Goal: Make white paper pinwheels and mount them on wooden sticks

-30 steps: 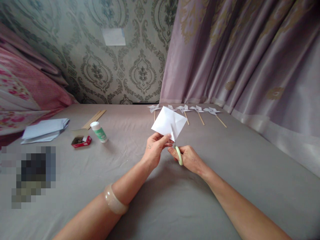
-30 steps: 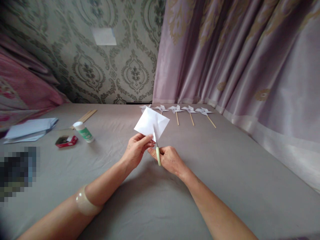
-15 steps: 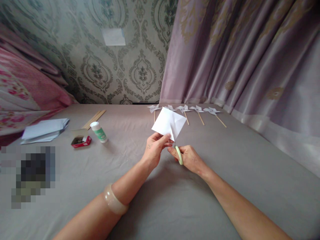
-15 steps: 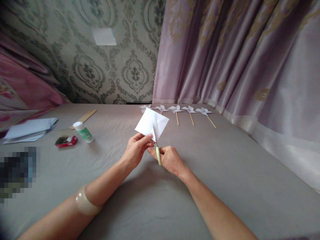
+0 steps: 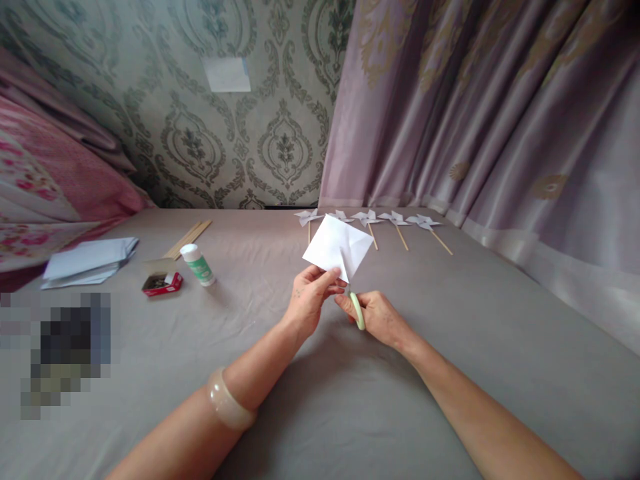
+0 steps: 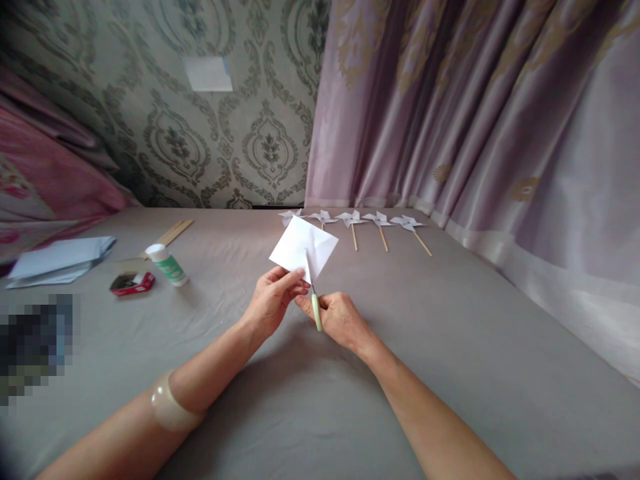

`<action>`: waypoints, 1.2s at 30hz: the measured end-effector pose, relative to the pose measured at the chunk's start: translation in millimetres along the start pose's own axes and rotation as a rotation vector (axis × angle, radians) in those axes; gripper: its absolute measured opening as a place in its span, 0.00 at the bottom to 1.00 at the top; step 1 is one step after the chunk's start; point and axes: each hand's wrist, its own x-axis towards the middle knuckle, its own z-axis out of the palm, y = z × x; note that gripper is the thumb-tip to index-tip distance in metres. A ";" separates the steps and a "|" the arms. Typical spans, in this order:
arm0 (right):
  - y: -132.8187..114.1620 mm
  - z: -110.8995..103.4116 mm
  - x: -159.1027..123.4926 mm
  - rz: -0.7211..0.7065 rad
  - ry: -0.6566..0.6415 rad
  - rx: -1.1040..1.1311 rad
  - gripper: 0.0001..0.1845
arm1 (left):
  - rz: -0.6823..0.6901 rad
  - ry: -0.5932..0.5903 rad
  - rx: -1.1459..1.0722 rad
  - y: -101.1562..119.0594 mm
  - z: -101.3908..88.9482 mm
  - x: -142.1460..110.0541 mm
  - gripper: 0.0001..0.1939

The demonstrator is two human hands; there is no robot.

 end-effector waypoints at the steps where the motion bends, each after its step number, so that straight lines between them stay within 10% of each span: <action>1: 0.0 0.1 0.1 0.005 -0.008 0.007 0.29 | -0.002 -0.001 0.000 0.0 0.1 -0.1 0.14; 18: 4.4 -8.4 -1.3 -0.053 -0.266 -0.073 0.31 | 0.175 0.117 -0.002 1.1 -17.3 15.8 0.10; 36: 7.5 -28.4 9.7 0.027 0.390 0.234 0.29 | 0.110 0.055 0.087 -4.7 -21.6 17.1 0.11</action>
